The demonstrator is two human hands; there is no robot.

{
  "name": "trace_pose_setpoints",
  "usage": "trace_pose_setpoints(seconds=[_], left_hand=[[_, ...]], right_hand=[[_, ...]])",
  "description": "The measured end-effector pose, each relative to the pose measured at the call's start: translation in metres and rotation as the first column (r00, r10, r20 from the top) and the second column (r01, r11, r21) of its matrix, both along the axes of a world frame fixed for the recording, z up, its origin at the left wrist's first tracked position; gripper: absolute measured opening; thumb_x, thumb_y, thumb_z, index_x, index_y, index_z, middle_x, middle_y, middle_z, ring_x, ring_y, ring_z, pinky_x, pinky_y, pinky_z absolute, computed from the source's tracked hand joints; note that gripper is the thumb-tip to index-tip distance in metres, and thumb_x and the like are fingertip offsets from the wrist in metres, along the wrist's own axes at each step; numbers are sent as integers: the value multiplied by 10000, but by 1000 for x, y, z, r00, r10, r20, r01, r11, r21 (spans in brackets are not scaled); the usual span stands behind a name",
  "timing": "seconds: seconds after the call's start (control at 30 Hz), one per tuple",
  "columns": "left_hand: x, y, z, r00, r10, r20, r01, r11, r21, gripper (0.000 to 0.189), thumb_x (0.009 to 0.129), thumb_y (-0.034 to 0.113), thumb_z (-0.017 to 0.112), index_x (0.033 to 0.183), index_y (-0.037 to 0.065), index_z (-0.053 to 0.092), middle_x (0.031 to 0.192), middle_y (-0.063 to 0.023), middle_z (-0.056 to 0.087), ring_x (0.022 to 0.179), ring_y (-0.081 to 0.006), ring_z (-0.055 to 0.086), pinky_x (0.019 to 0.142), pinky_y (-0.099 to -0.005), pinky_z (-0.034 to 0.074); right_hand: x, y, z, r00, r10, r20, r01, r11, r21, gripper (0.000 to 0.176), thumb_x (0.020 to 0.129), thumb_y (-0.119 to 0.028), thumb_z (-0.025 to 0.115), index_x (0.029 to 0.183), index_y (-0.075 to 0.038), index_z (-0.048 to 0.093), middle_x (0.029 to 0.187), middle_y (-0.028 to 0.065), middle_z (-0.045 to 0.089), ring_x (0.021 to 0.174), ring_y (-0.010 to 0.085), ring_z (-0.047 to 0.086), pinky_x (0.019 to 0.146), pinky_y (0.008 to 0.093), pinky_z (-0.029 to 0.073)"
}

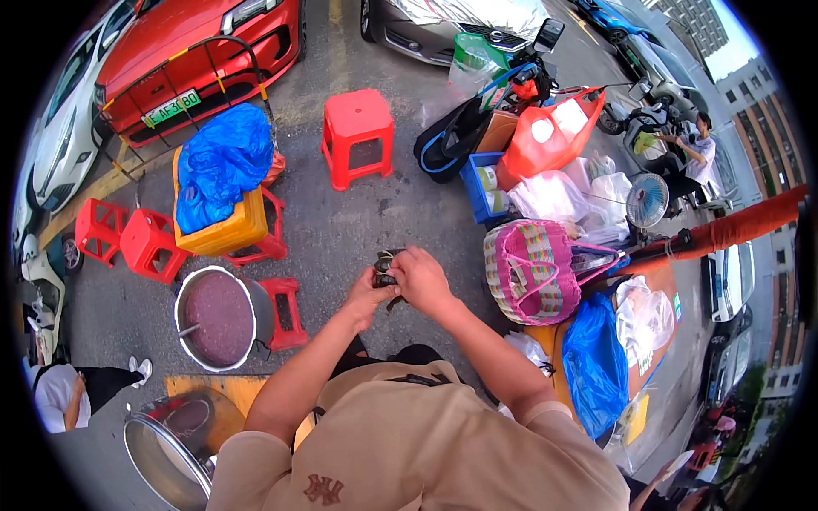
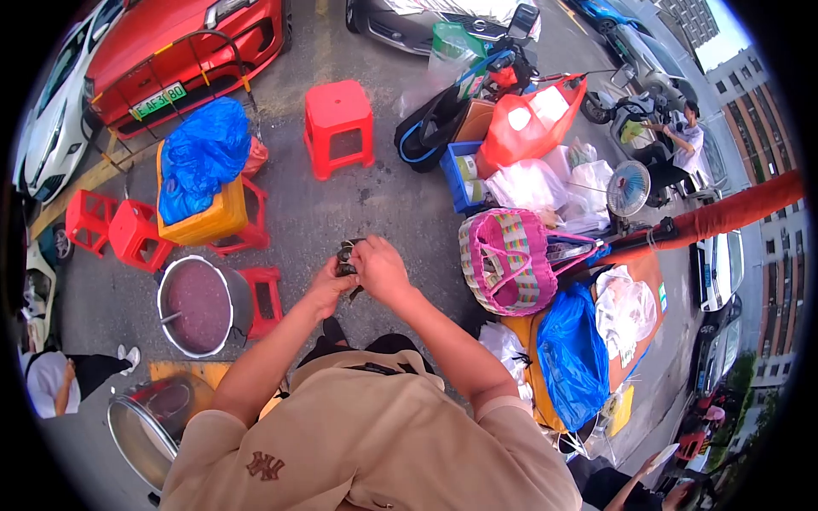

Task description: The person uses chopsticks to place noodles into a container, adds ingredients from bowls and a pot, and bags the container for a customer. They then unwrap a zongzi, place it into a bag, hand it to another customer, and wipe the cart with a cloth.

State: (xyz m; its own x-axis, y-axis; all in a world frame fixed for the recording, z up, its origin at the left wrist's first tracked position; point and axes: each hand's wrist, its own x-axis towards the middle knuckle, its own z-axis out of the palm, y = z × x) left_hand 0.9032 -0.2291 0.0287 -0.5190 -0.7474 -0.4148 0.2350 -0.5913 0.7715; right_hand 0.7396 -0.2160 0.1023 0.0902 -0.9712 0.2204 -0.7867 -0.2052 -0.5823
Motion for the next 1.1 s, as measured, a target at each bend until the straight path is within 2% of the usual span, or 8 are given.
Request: trace_pose_setpoints(seconds=[0.3,0.57,0.67,0.73,0.83,0.97,1.03,1.1], left_hand=[[-66,-72,-17,993,-97,-69,109,973,202,494,895,113,770,1307,137,500,1143,-8,628,1015,-132,623,827,-301,520],[-174,-124,3,938,-255,233,285,953,-105,644,779,141,865,1325,86,528,1207,-45,633,1071,-176,633,923,-344,517],[-223,-149,4,768,-262,585,532,769,-353,730,701,136,891,1326,62,522,1197,-76,636,1106,-228,612,955,-400,482],[-253,-156,25,423,127,897,855,273,-442,796,621,165,904,1310,48,522,1179,-123,629,1144,-315,561,993,-473,420],[-298,-174,50,556,144,819,830,-141,-539,817,577,195,904,1291,53,532,1175,-144,613,1164,-376,504,1006,-515,373],[-344,-196,60,582,76,810,809,-161,-566,793,586,206,900,1278,60,541,1183,-146,601,1161,-373,513,999,-500,385],[-363,-211,49,742,-42,669,670,72,-739,768,605,195,891,1276,62,542,1212,-141,582,1165,-367,514,1004,-486,384],[-382,-232,50,691,-36,722,723,36,-690,763,609,194,889,1275,66,541,1222,-139,574,1175,-364,509,1008,-480,384]], right_hand=[[-48,-44,-11,995,-99,30,103,984,-144,143,886,-88,659,937,-14,547,893,177,604,876,394,605,799,482,487],[-180,-94,7,592,-331,735,336,930,148,180,1015,-187,577,963,-23,523,825,129,625,744,230,646,689,395,505],[-254,-105,32,450,-346,824,379,909,174,178,1030,-189,566,960,-38,503,747,69,602,667,142,603,614,349,481],[-300,-102,44,451,-350,821,395,903,168,168,1030,-176,572,962,-45,491,706,51,585,635,134,584,591,337,464],[-383,-95,45,442,-420,793,593,800,93,178,1038,-184,562,964,-34,498,709,50,561,631,139,536,591,339,456],[-492,-68,16,314,-640,702,870,490,57,180,1034,-189,577,986,-17,551,789,80,571,759,184,545,705,368,466],[-530,-47,7,210,-618,758,892,439,110,184,1036,-201,579,976,-30,553,790,39,563,715,127,511,652,329,453],[-547,-28,21,156,-568,808,908,405,109,191,1042,-219,582,973,-43,553,786,1,548,686,87,480,613,287,429]])
